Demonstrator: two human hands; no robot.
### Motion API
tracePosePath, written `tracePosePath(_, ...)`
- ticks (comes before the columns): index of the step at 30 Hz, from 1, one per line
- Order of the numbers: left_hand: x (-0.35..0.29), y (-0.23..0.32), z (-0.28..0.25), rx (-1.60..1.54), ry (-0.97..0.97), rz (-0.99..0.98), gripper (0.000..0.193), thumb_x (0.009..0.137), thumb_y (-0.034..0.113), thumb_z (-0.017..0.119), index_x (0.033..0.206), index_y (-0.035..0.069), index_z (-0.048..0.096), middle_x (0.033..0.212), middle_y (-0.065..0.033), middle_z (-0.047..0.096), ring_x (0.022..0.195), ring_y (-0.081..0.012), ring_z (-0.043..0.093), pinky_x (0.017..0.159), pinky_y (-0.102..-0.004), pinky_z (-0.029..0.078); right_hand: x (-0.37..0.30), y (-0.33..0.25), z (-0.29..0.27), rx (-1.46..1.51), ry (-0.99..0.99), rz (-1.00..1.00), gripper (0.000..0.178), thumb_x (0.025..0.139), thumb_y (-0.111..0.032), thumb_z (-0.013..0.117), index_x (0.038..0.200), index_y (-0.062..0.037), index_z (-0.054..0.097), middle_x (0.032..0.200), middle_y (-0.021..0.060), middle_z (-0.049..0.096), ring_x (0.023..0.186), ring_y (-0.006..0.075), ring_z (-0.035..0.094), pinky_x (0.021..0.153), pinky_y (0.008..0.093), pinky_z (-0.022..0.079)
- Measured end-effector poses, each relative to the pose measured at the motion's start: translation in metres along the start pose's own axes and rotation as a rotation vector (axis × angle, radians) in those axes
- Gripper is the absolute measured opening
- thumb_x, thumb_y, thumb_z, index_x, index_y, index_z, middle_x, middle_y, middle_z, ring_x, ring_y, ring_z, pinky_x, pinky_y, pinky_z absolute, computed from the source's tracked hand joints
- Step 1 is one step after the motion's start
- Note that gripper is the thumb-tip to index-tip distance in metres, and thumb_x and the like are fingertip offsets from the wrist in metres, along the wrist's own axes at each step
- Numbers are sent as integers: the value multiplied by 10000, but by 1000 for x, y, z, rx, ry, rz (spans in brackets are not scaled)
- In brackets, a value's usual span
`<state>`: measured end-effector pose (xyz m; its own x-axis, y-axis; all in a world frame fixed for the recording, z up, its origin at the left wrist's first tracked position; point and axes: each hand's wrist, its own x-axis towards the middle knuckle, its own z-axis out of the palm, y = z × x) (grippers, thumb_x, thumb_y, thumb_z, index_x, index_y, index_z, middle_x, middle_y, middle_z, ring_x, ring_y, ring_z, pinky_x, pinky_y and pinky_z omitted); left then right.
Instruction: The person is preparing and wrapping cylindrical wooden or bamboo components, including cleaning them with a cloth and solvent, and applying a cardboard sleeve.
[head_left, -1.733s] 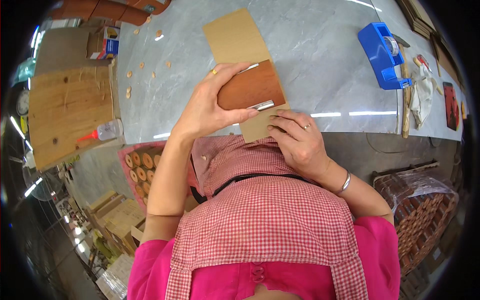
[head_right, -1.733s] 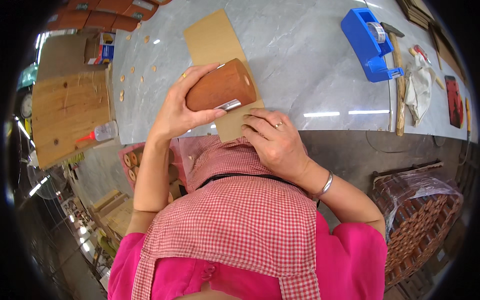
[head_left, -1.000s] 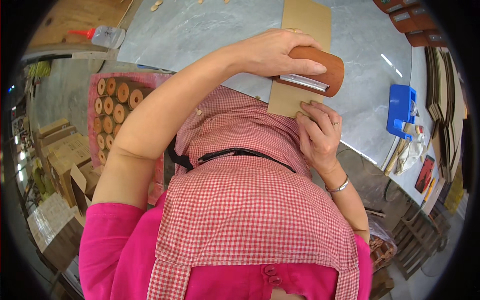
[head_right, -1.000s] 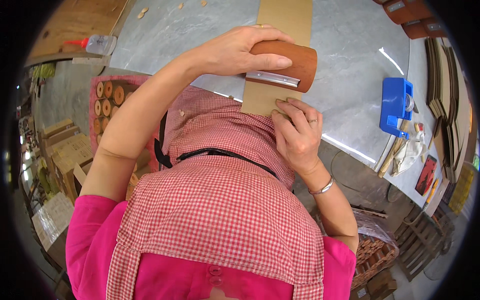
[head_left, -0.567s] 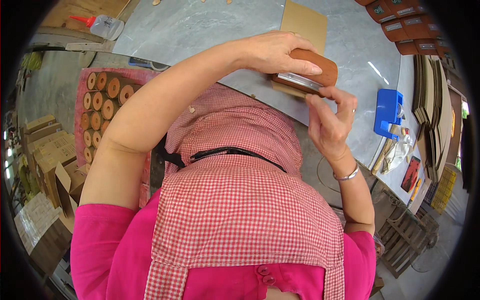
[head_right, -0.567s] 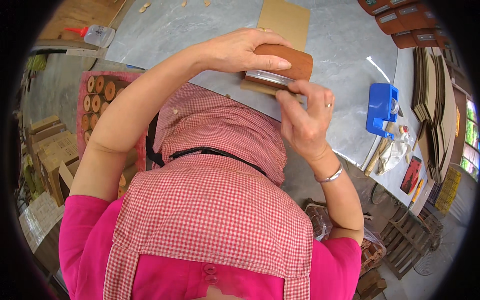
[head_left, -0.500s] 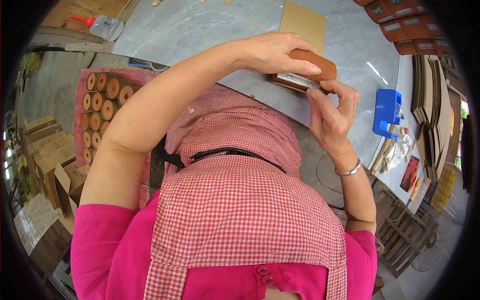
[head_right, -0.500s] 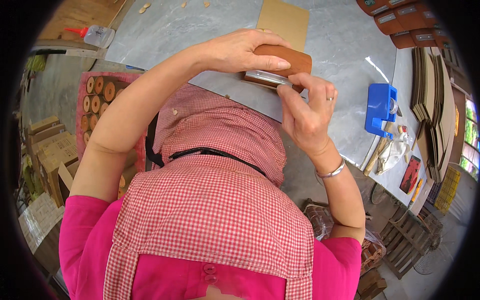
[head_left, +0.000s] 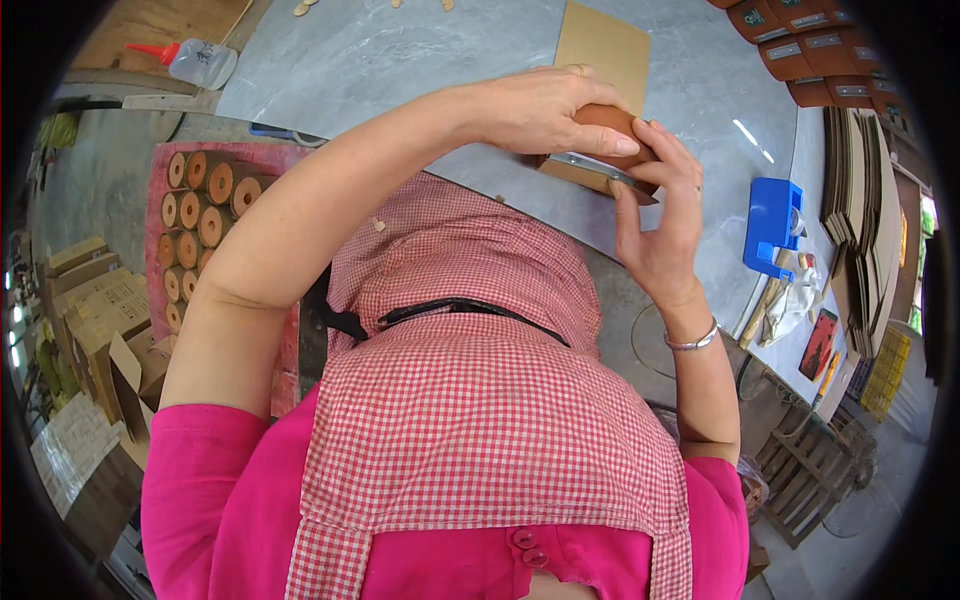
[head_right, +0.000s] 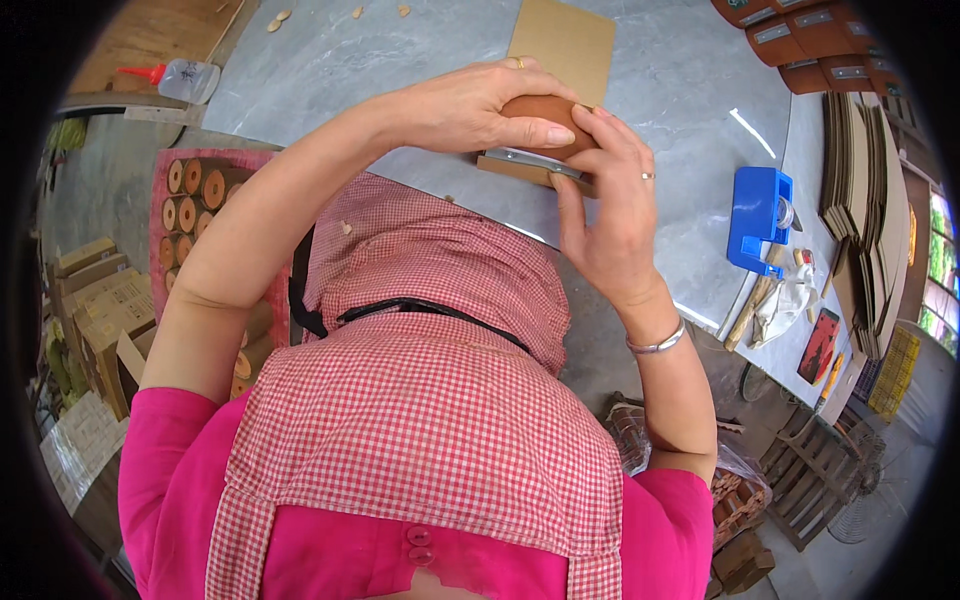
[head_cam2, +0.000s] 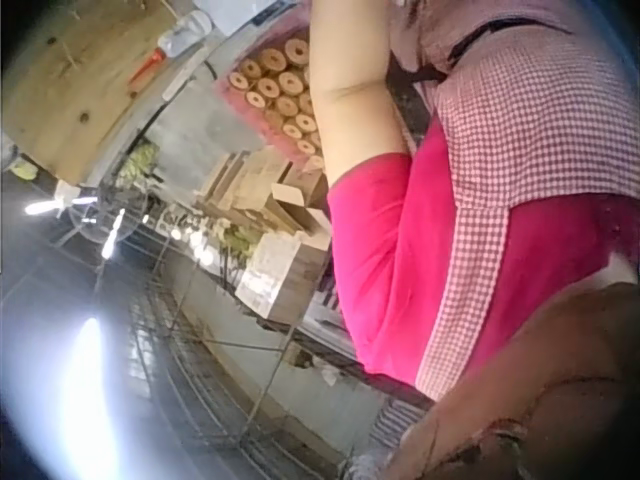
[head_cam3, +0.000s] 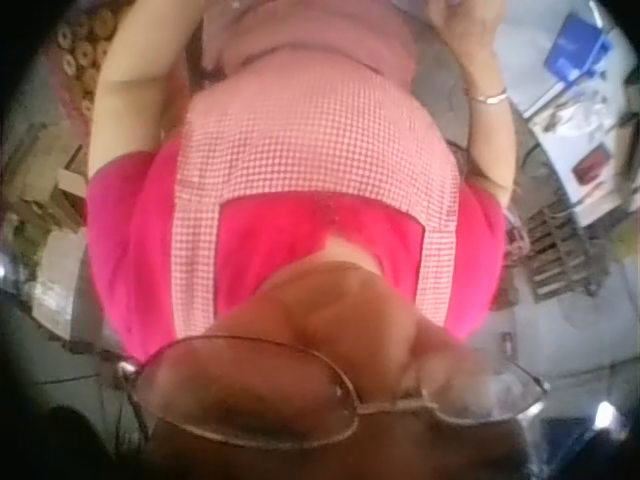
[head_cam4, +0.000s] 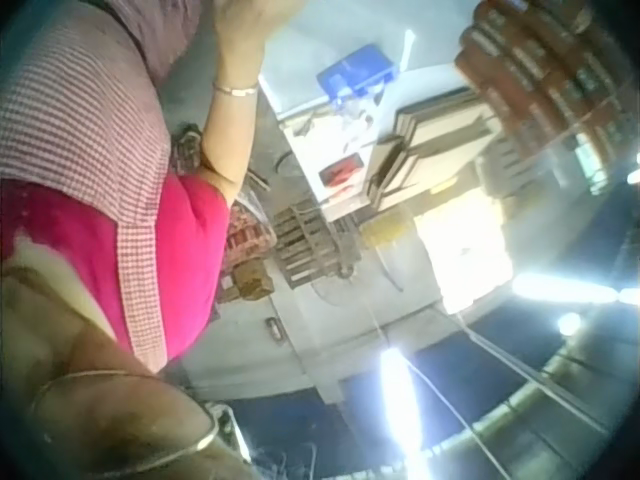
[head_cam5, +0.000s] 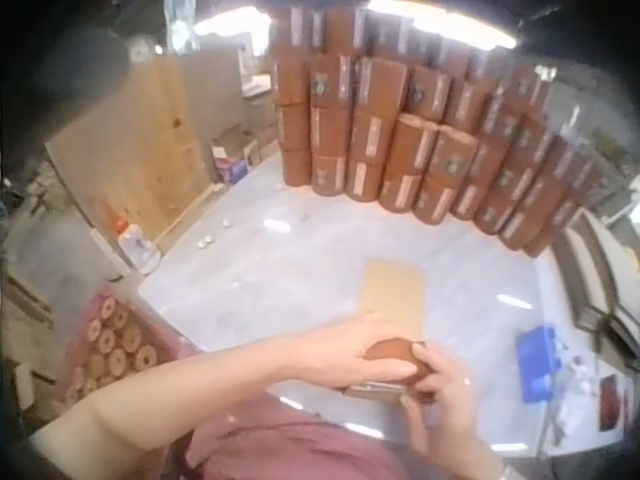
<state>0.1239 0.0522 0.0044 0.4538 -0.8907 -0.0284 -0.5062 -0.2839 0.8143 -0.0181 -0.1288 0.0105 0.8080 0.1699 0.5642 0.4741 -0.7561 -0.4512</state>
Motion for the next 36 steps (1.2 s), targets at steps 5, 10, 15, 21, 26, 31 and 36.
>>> tracePosePath(5,0,-4,2,-40,5,3,671,952,583,622,1374,63,595,1216,-167,575,1169,-331,565,1012,-416,472,11,-1,-9,-15,-75,20,470,750,44,754,1192,-3,603,1254,190,639,1152,370,602,977,434,462)
tracePosePath(10,-11,-3,5,-43,137,103,660,860,440,776,1383,81,593,1278,-158,573,1228,-315,555,1056,-398,460,21,-2,-18,-14,-153,44,627,705,56,759,1306,-12,595,1183,151,650,1041,330,599,944,404,448)
tracePosePath(15,-26,-7,17,-181,249,195,687,772,228,852,1391,80,595,1303,-125,589,1255,-286,554,1094,-408,444,28,0,-19,48,-165,98,671,699,47,764,1340,-35,582,1157,125,651,1030,307,595,939,393,438)
tracePosePath(21,-21,-7,12,-286,217,113,668,792,277,855,1379,79,607,1287,-123,607,1260,-269,555,1091,-406,447,24,2,-17,-24,-119,112,739,706,-17,799,1398,-33,540,1202,129,646,1112,308,598,995,431,415)
tracePosePath(26,-13,-9,4,-295,220,80,663,788,344,854,1359,97,625,1271,-157,646,1215,-296,588,1037,-407,482,20,-22,-5,-365,-123,28,780,713,-159,836,1411,-13,519,1319,131,605,1252,308,559,1112,511,351)
tracePosePath(31,-3,-14,-1,-120,221,29,666,799,427,824,1343,92,637,1235,-171,672,1150,-290,624,975,-395,508,24,-9,18,-560,-130,50,848,670,-307,876,1384,-6,531,1301,123,604,1245,297,564,1121,534,348)
tracePosePath(36,7,-20,-13,-422,65,-87,641,845,431,773,1354,73,619,1258,-169,643,1228,-306,563,1027,-407,461,48,9,16,-540,-194,-20,809,610,-353,900,1278,-30,576,1171,92,625,1101,257,609,1067,506,399)
